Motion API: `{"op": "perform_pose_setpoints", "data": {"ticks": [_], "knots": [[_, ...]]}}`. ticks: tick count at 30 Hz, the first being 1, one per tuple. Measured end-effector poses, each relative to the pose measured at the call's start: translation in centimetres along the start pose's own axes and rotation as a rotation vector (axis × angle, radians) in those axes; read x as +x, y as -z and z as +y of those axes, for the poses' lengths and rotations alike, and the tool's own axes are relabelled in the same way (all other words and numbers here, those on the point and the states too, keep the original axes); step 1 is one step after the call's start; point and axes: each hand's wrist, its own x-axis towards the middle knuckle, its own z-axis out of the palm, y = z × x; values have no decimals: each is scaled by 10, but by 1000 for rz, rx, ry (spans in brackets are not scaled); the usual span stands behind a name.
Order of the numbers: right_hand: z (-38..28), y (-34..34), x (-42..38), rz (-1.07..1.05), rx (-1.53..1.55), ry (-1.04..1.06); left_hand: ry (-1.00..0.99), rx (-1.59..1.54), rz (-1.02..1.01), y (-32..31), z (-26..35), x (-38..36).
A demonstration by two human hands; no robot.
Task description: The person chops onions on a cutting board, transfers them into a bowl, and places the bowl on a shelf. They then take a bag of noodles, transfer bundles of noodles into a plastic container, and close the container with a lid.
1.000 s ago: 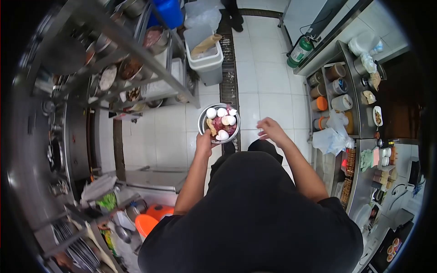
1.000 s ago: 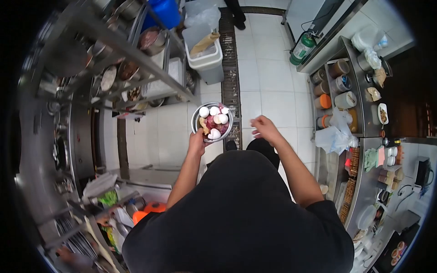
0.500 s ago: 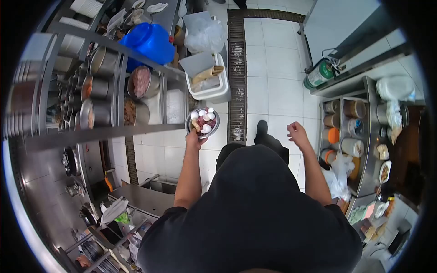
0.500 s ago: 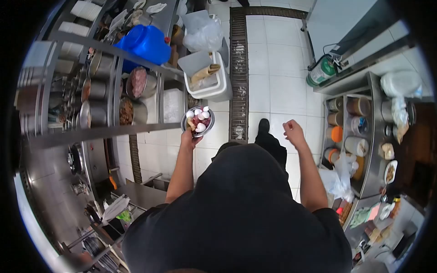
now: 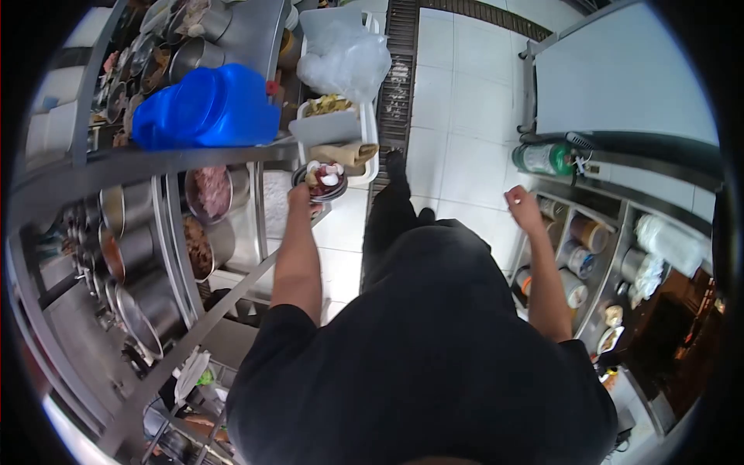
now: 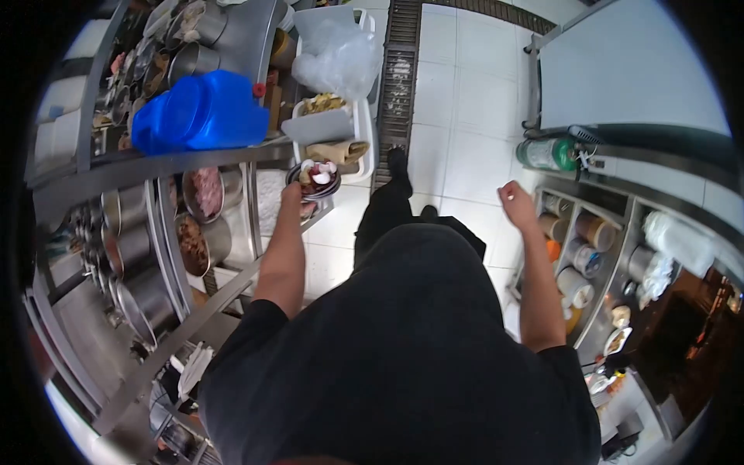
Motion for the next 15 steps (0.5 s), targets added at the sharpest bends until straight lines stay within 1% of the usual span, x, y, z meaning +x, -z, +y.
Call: {"op": "perform_pose_setpoints", "data": {"ticks": [2, 3, 4, 6, 7, 10, 11, 12, 14, 15], "knots": [[-32, -6, 17, -105, 89, -133, 70, 181, -75, -6, 32, 16], [-54, -8, 25, -147, 42, -105, 51, 262, -71, -13, 51, 2], [-88, -1, 30, -194, -5, -15, 44, 347, -51, -16, 56, 6], [-122, -7, 52, -318, 21, 7, 11, 514, -13, -27, 73, 31], [-136, -13, 64, -316, -7, 35, 10, 556, 5, -32, 86, 21], [-193, -33, 103, -363, -115, 62, 194, 790, -131, -43, 124, -13], [-210, -47, 113, -380, -130, 157, 140, 774, -154, -44, 130, -29], [-226, -63, 121, -398, -141, 252, 135, 721, -121, -44, 129, -22], [-259, -96, 134, -404, -139, 606, 139, 628, -52, -42, 116, -6], [-278, -112, 139, -436, -216, 690, 197, 689, -70, -45, 139, -37]]}}
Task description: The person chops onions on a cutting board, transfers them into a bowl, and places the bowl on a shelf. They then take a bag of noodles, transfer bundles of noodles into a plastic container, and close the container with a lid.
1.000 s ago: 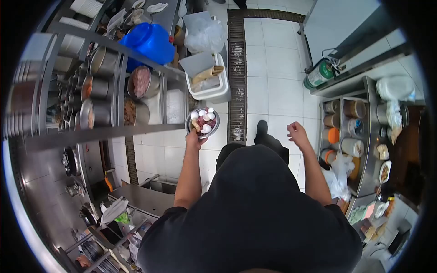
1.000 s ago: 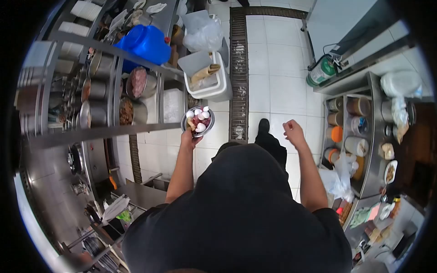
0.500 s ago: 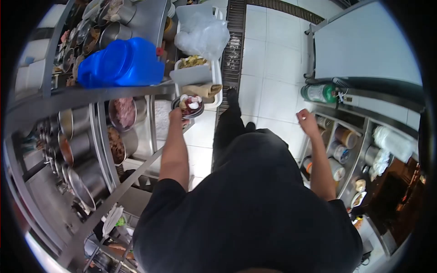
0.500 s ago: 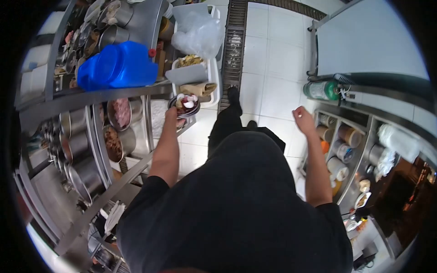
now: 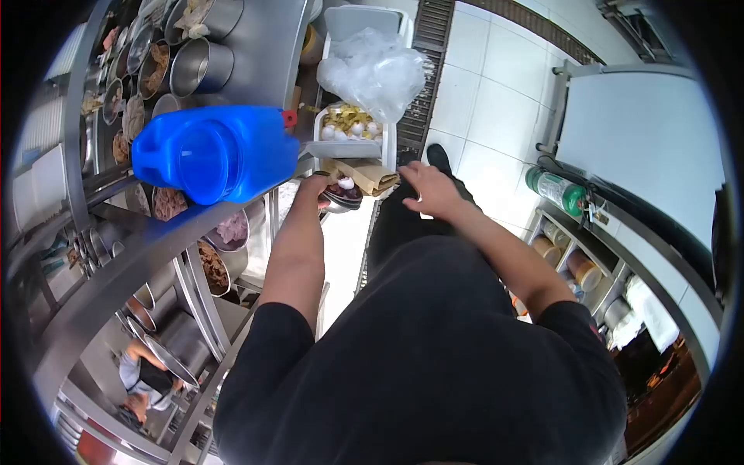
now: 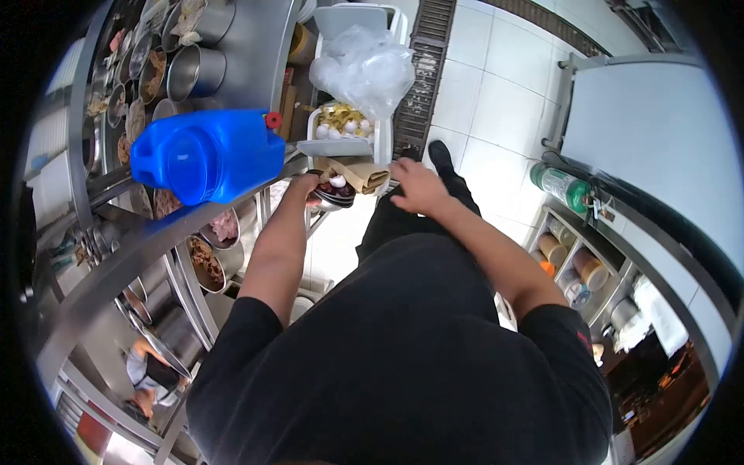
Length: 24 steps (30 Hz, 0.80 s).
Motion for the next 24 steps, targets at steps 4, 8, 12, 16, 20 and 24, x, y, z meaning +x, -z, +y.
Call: {"op": "perform_pose_setpoints", "data": {"ticks": [4, 8, 12, 16, 20, 24], "knots": [[-36, -21, 70, -272, -133, 77, 23, -88, 9, -5, -20, 49], [-10, -79, 121, -341, -177, 139, 27, -188, 65, -5, -21, 32], [-20, -40, 123, -377, -162, 181, 119, -79, -3, -4, -17, 40], [-44, 11, 104, -371, -58, 154, 140, -149, 0, -11, -18, 42], [-63, 41, 104, -329, 15, 158, 137, -180, 4, -17, -13, 44], [-67, 71, 106, -304, 71, 132, 152, -195, 21, -16, -9, 31]]}}
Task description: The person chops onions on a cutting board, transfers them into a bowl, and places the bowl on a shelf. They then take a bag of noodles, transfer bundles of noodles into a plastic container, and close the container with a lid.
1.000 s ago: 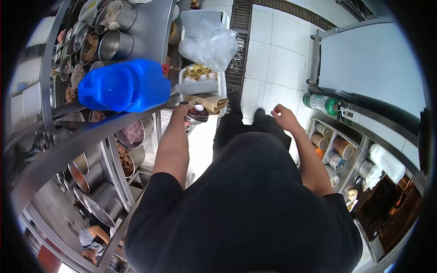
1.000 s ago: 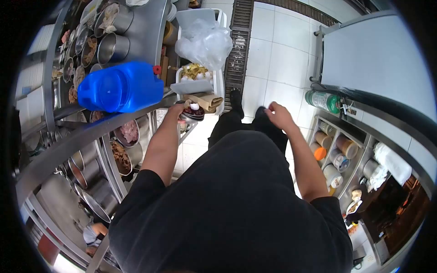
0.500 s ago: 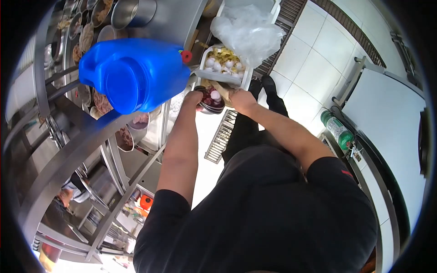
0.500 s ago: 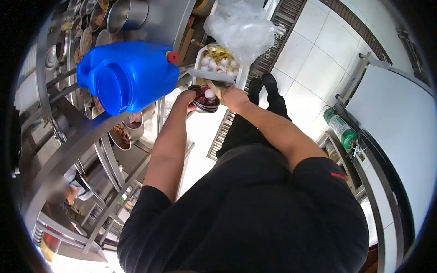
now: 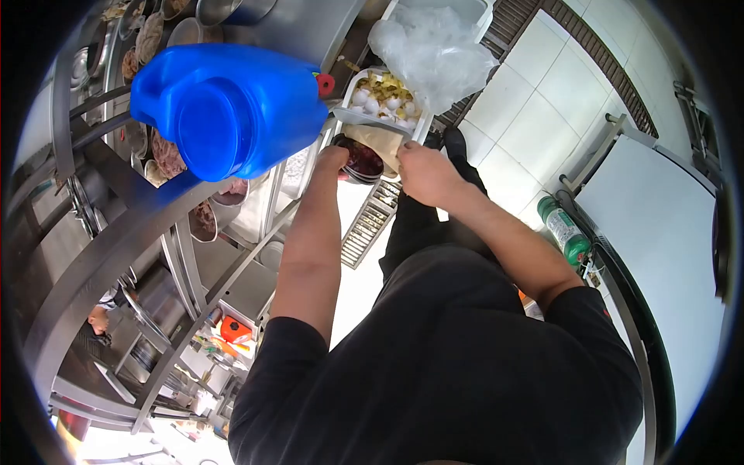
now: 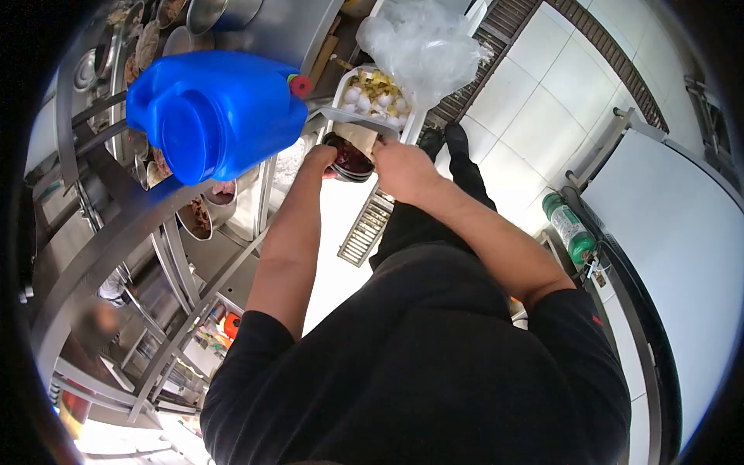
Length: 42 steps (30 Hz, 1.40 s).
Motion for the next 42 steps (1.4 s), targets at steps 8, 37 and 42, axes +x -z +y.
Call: {"op": "perform_pose_setpoints", "data": {"ticks": [8, 37, 42], "knots": [[14, 58, -15, -100, 294, -124, -30, -149, -70, 2, -20, 5], [5, -62, -4, -216, -161, 157, -368, 259, 315, -36, -50, 17], [18, -80, 6, -106, -40, 36, -248, -17, 165, -28, -30, -31]]}}
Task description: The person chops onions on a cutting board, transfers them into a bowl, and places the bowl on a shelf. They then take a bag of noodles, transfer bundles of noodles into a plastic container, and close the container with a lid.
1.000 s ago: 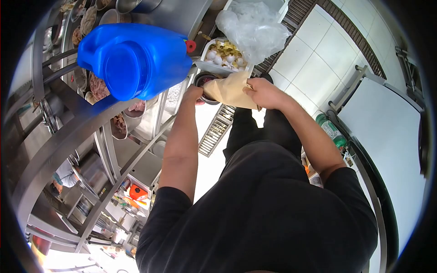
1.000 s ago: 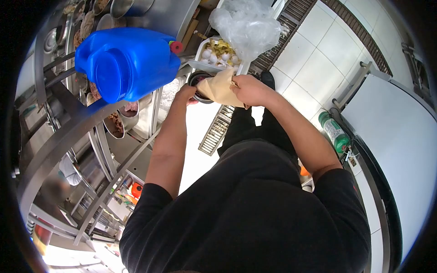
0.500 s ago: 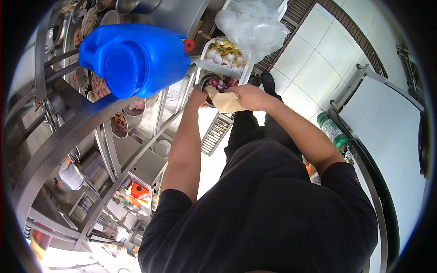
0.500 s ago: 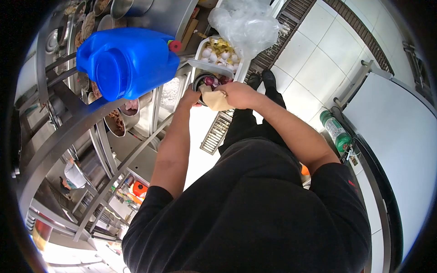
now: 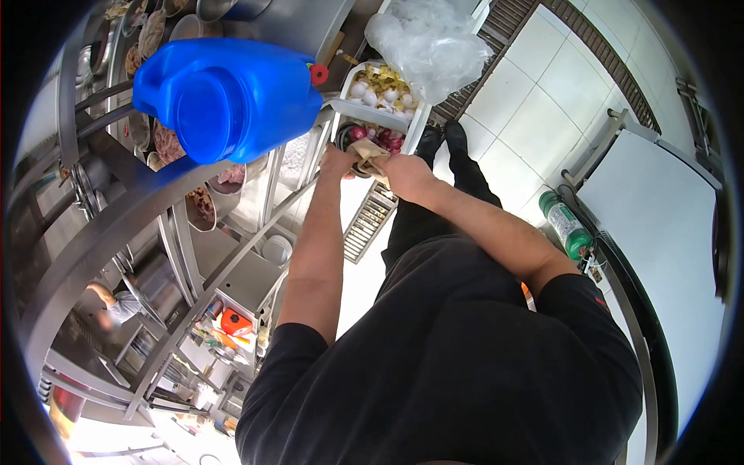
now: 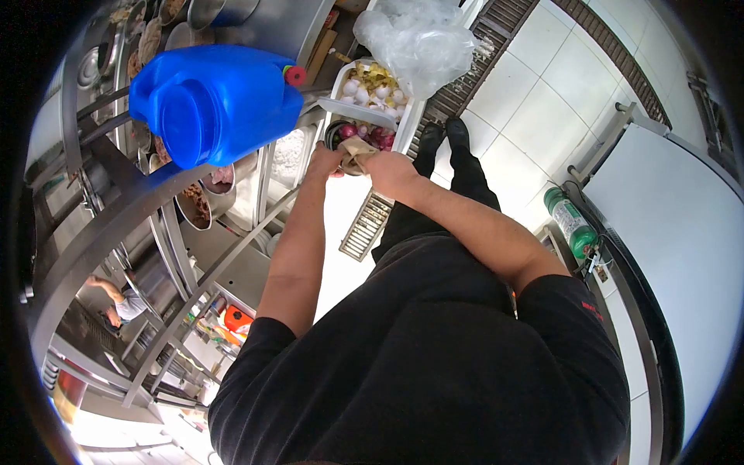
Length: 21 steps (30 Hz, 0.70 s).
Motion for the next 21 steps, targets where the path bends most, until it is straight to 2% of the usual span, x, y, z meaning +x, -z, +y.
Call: {"op": "perform_pose_setpoints", "data": {"ticks": [5, 8, 14, 21], "knots": [[16, -21, 30, 123, 132, -44, -102, 19, 26, -3, -9, 9], [21, -50, 53, 178, 173, -57, -89, 20, -3, -3, -5, 8], [27, -56, 81, 345, 214, -207, -39, 29, 63, -6, -6, 12], [27, -42, 54, 390, 341, -317, -4, -120, 101, 7, -7, 1]]}}
